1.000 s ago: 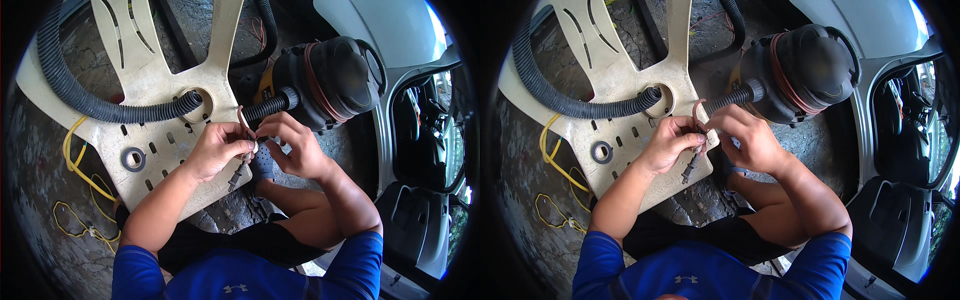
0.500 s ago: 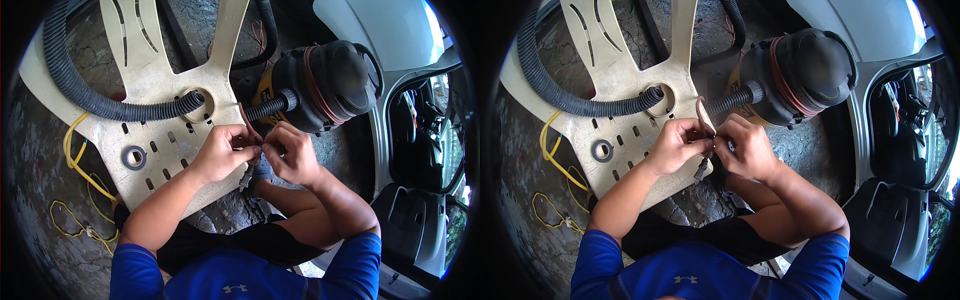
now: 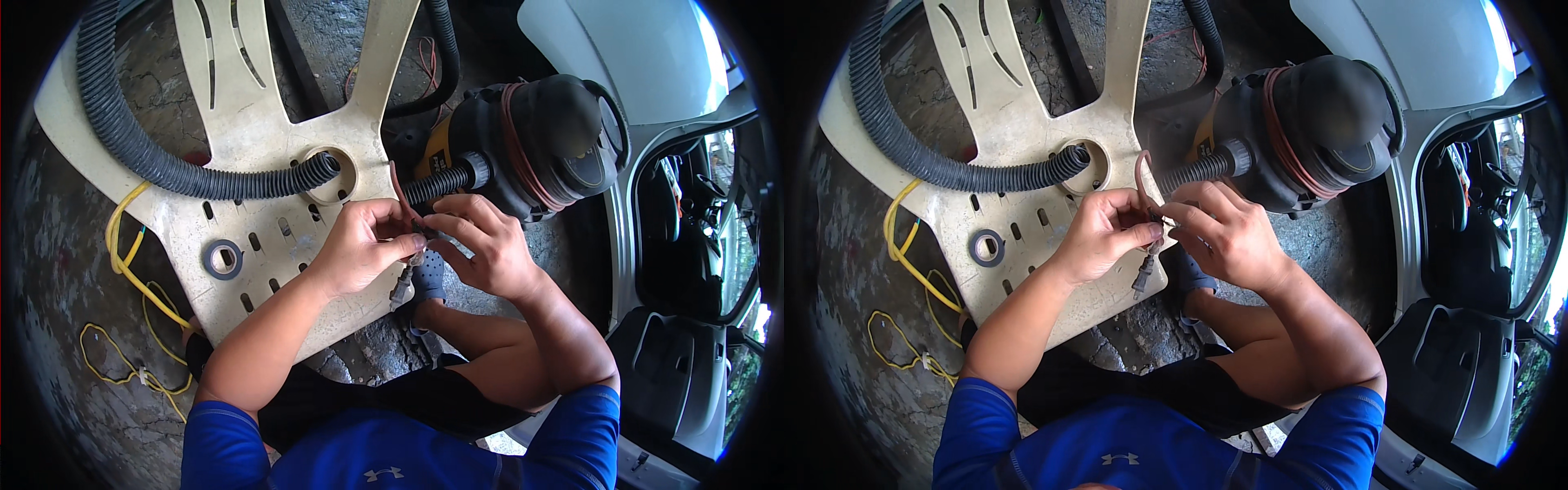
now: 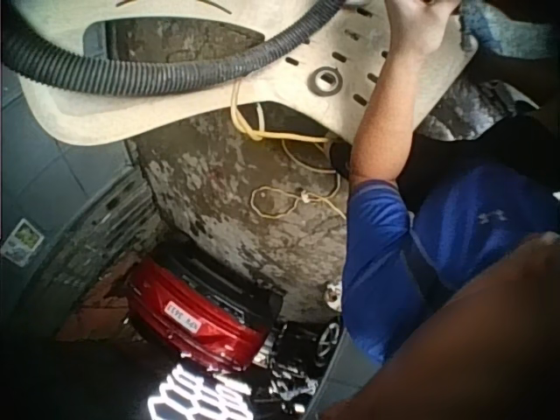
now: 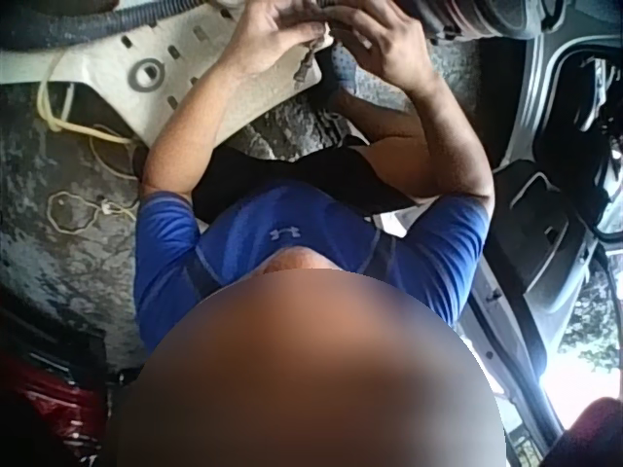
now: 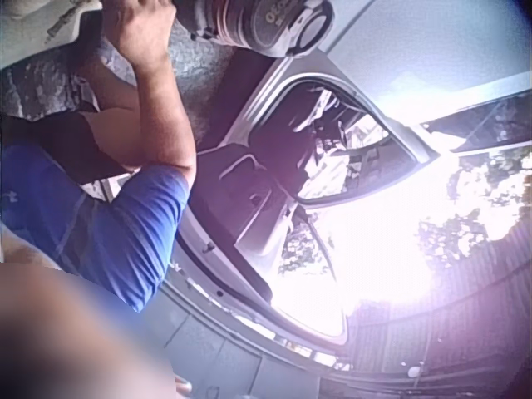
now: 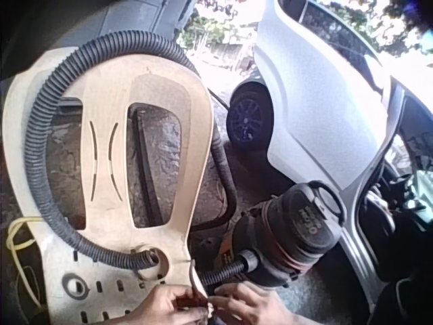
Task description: Repairing a damaged electrical wire using black electrical tape.
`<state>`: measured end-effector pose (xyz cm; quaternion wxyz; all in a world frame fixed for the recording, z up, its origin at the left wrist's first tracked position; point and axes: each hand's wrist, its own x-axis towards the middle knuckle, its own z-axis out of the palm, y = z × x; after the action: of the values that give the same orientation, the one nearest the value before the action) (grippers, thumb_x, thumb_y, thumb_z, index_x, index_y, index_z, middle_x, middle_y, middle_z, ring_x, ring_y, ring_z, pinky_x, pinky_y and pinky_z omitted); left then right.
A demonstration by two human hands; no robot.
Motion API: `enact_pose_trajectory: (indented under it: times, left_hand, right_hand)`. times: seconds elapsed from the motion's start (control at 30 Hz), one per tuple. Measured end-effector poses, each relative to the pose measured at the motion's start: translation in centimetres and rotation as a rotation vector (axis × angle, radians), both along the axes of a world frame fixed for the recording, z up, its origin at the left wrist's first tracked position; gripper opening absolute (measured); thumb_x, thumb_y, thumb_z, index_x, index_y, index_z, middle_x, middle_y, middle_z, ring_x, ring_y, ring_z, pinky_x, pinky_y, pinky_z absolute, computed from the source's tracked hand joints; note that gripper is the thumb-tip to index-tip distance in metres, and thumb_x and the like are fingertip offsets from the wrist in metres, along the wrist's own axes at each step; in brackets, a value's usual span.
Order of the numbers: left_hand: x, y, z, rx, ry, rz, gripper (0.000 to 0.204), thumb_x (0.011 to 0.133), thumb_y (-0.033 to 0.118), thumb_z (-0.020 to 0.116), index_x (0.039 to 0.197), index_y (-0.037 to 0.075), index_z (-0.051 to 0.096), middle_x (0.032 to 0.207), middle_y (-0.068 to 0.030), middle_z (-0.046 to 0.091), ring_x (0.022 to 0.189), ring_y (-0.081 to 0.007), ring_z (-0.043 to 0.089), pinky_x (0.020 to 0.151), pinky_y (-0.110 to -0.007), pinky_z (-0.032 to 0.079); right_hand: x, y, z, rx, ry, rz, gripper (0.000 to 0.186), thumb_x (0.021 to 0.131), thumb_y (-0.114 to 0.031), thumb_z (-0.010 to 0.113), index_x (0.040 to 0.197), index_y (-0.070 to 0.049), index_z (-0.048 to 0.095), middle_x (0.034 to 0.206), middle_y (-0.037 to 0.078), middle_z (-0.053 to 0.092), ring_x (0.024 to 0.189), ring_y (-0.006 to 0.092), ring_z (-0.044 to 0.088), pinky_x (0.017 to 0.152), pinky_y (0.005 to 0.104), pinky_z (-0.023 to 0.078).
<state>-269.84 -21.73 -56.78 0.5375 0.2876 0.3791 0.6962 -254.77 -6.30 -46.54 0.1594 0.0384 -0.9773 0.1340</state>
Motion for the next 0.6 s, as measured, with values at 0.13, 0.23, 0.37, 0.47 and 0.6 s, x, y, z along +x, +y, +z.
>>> enact_pose_trajectory:
  times: [0.13,0.23,0.37,0.47,0.6]
  left_hand:
    - [0.1,-0.1,0.6,-0.036,0.060,-0.011,0.015,0.096,-0.002,0.076,0.110,-0.004,0.071,0.098,-0.0052,0.075,0.090,-0.0100,0.072,0.081,-0.026,0.060]
    - [0.1,-0.1,0.7,-0.051,0.055,-0.018,0.017,0.095,-0.003,0.076,0.111,-0.004,0.071,0.099,-0.0059,0.075,0.090,-0.0105,0.072,0.081,-0.026,0.060]
    - [0.3,-0.1,0.7,-0.022,0.200,-0.025,0.016,0.094,-0.003,0.077,0.109,-0.003,0.072,0.097,-0.0057,0.075,0.088,-0.0104,0.072,0.081,-0.026,0.060]
    - [0.3,-0.3,0.9,0.006,0.222,-0.003,0.015,0.093,-0.002,0.078,0.107,-0.002,0.072,0.095,-0.0050,0.075,0.086,-0.0099,0.071,0.080,-0.026,0.059]
    - [-0.5,-0.3,0.8,0.003,0.166,-0.015,0.016,0.095,-0.002,0.077,0.110,-0.001,0.072,0.100,-0.0044,0.075,0.091,-0.0095,0.071,0.084,-0.026,0.059]
  right_hand:
    - [0.4,0.0,-0.1,0.081,-0.040,0.013,0.040,0.077,-0.009,0.083,0.115,-0.007,0.072,0.105,0.004,0.069,0.090,0.0257,0.072,0.071,0.0364,0.062]
    - [0.7,0.1,-0.2,0.093,-0.082,0.009,0.034,0.079,-0.011,0.083,0.111,-0.007,0.073,0.104,0.005,0.069,0.086,0.0259,0.071,0.069,0.0374,0.060]
    - [0.9,0.0,-1.0,-0.478,-0.407,-0.243,0.015,0.091,-0.014,0.074,0.100,-0.003,0.070,0.091,0.004,0.067,0.071,0.0174,0.065,0.057,0.0331,0.050]
    - [0.7,0.4,-1.1,-1.485,-0.680,-0.561,0.014,0.096,-0.013,0.065,0.094,0.001,0.066,0.077,0.003,0.061,0.063,0.0109,0.057,0.050,0.0287,0.040]
    - [0.5,0.2,-0.4,-1.629,-0.690,-0.574,0.015,0.093,-0.007,0.066,0.105,0.001,0.068,0.084,0.008,0.064,0.064,0.0139,0.058,0.051,0.0287,0.042]
